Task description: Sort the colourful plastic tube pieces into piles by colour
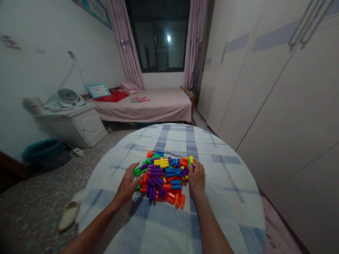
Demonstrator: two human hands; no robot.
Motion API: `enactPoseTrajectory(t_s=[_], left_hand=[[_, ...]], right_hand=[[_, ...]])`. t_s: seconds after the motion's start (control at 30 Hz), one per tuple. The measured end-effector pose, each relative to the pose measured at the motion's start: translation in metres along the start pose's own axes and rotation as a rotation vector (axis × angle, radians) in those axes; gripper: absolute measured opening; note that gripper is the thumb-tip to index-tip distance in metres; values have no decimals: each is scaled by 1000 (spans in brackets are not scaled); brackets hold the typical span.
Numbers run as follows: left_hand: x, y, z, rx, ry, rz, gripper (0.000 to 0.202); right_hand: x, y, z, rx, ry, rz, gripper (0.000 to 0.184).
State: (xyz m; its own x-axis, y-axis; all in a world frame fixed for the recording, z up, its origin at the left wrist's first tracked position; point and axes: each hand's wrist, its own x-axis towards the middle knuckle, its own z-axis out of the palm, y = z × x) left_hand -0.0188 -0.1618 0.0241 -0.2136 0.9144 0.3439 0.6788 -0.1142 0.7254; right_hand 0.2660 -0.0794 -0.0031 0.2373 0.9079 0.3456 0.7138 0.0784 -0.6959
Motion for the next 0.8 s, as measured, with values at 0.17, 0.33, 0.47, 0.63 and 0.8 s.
enactPoseTrajectory(t_s=[0.17, 0.33, 0.47, 0.63, 0.8], left_hand=[[-9, -1, 28, -90, 48, -190, 64], [-10, 34, 50, -41, 66, -185, 69], [-7, 49, 59, -36, 86, -184, 67], [4, 43, 73, -130, 127, -154, 57], [11, 35, 79, -302, 151, -98, 45]], right_hand=[[-1, -7, -4, -274, -116, 86, 51], [-8, -24, 6, -115, -254, 14, 53], [-7, -33, 10, 80, -287, -26, 52], [-1, -48, 13, 295, -336, -14, 52], [-10, -77, 10, 476, -464, -86, 51]])
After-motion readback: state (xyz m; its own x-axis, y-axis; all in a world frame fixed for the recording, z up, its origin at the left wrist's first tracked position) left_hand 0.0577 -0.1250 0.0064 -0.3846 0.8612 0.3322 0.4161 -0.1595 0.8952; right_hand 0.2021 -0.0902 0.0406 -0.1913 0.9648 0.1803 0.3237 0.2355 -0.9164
